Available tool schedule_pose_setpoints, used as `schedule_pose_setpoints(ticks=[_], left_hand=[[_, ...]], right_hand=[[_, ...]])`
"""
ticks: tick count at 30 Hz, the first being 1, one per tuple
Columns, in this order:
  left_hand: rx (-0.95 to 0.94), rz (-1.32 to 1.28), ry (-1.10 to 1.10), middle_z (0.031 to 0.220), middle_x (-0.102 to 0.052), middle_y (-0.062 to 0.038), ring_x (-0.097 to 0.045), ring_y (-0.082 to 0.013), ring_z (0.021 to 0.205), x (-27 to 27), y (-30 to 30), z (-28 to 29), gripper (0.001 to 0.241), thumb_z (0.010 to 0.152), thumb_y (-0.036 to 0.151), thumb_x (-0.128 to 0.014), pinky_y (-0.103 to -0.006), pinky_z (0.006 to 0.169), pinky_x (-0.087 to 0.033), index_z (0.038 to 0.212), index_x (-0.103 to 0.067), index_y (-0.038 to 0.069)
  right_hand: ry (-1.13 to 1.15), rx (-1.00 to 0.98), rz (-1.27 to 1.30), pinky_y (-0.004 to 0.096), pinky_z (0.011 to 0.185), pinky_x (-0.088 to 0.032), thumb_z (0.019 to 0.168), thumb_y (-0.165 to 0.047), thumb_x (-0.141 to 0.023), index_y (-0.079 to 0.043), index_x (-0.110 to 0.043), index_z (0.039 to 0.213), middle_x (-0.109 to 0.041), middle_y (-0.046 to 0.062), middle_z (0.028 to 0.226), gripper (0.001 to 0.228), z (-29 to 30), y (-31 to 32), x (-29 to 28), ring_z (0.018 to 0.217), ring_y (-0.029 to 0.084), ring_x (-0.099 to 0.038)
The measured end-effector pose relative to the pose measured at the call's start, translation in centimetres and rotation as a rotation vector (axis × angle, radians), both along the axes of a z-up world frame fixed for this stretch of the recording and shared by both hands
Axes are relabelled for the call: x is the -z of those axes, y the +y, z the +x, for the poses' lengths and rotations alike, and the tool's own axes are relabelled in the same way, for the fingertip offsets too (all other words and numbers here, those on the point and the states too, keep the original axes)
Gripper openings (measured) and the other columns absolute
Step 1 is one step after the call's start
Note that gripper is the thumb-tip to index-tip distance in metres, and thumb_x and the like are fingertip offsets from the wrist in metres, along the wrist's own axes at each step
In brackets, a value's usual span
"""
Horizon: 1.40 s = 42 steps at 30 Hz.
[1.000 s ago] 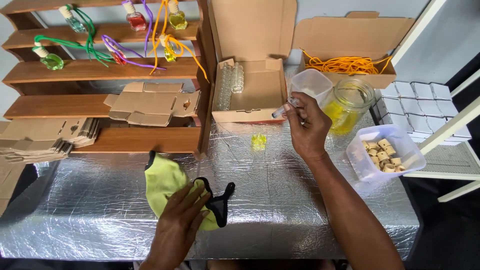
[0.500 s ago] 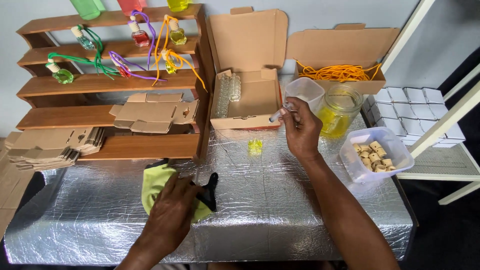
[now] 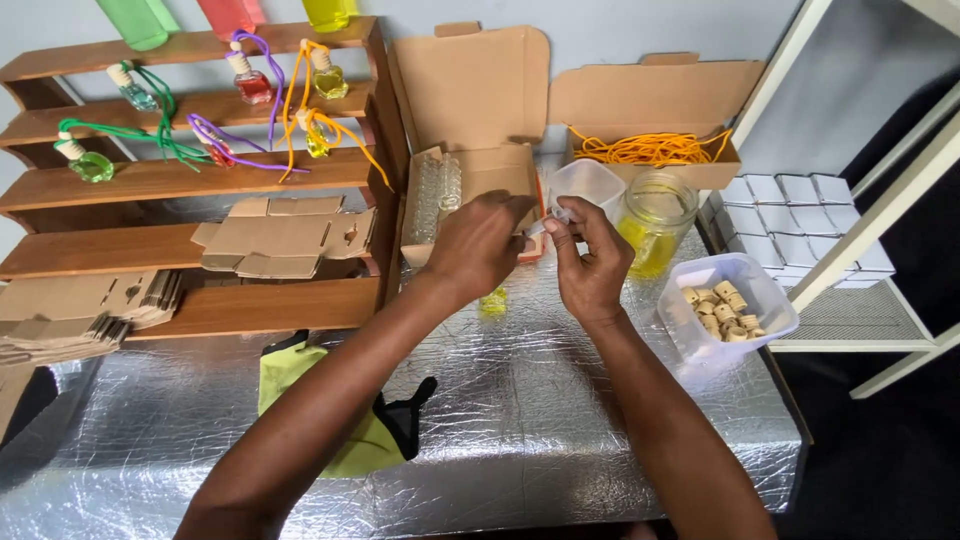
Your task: Assembling a small cardboard box, inserting a perfume bottle, filling it with liquid using a syringe, and cleaning the bottle.
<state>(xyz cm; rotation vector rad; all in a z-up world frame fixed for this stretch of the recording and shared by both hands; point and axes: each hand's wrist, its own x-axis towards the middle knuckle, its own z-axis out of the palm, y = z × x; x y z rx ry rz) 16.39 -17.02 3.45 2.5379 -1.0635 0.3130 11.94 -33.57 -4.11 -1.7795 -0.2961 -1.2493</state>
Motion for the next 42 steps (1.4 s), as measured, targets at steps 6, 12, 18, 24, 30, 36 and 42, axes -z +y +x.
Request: schedule_pose_setpoints(ticks=[6, 12, 18, 24, 30, 36, 42], left_hand=[[0.164, -0.21, -0.055, 0.084, -0.07, -0.009, -0.07, -0.0361, 0.096, -2.8, -4.3, 0.5, 0.01, 0.087, 0.015, -0.073, -0.0518, 0.082, -0.058, 0.097, -0.071, 0.015], [0.288, -0.412, -0.024, 0.079, -0.072, -0.008, -0.072, -0.0352, 0.087, -2.0, -8.9, 2.0, 0.006, 0.086, 0.01, -0.075, -0.0495, 0.077, -0.058, 0.09, -0.071, 0.013], [0.416, -0.507, 0.188, 0.083, -0.078, -0.011, -0.072, -0.0421, 0.098, -0.3, -15.4, 5.1, 0.015, 0.082, 0.015, -0.079, -0.0564, 0.093, -0.052, 0.094, -0.071, 0.015], [0.387, -0.345, 0.173, 0.082, -0.081, 0.0, -0.076, -0.0303, 0.099, 1.5, -19.3, 8.5, 0.023, 0.082, 0.023, -0.082, -0.052, 0.107, -0.039, 0.099, -0.066, 0.021], [0.165, -0.064, 0.176, 0.091, -0.073, 0.003, -0.056, -0.0268, 0.119, 1.1, -21.1, 8.8, 0.033, 0.066, 0.047, -0.095, -0.0553, 0.111, -0.025, 0.087, -0.077, 0.028], [0.136, 0.242, 0.157, 0.095, -0.072, 0.007, -0.048, -0.0244, 0.135, -1.1, -19.9, 7.0, 0.023, 0.072, 0.046, -0.086, -0.0792, 0.118, 0.005, 0.083, -0.078, 0.028], [0.089, 0.286, 0.057, 0.107, -0.073, 0.003, -0.051, -0.0327, 0.136, 1.6, -22.8, 8.7, 0.04, 0.082, 0.056, -0.077, -0.0812, 0.113, 0.014, 0.1, -0.071, 0.021]], right_hand=[[0.023, 0.024, 0.129, 0.033, 0.065, -0.057, 0.095, 0.004, -0.078, -0.001, -0.072, 0.116, -0.073, 0.013, 0.086, 0.022, -1.1, -1.1, -4.2, 0.073, 0.015, -0.069], [0.161, 0.323, -0.206, 0.035, 0.057, -0.058, 0.094, 0.0, -0.088, -0.007, -0.083, 0.104, -0.074, 0.015, 0.084, 0.013, -3.8, -5.9, -9.3, 0.072, 0.03, -0.074], [0.484, 0.435, -0.388, 0.036, 0.06, -0.054, 0.093, -0.011, -0.084, -0.019, -0.083, 0.1, -0.07, 0.003, 0.072, 0.01, -2.7, -12.8, -10.4, 0.068, 0.028, -0.071], [0.619, 0.34, -0.399, 0.031, 0.058, -0.054, 0.091, 0.001, -0.077, 0.0, -0.079, 0.1, -0.07, 0.012, 0.066, 0.009, -1.6, -13.3, -11.7, 0.054, 0.023, -0.07], [0.814, 0.341, -0.538, 0.037, 0.069, -0.052, 0.101, -0.027, -0.079, -0.007, -0.082, 0.089, -0.075, 0.009, 0.07, 0.023, 0.4, -14.9, -11.0, 0.066, 0.016, -0.07], [1.068, 0.403, -0.587, 0.044, 0.067, -0.047, 0.078, -0.023, -0.082, -0.019, -0.086, 0.094, -0.077, 0.009, 0.079, 0.017, 2.5, -17.1, -9.0, 0.079, 0.028, -0.067], [1.122, 0.455, -0.981, 0.048, 0.065, -0.054, 0.083, -0.032, -0.083, -0.023, -0.086, 0.107, -0.08, 0.005, 0.099, 0.026, 4.0, -18.2, -7.7, 0.087, 0.036, -0.07]])
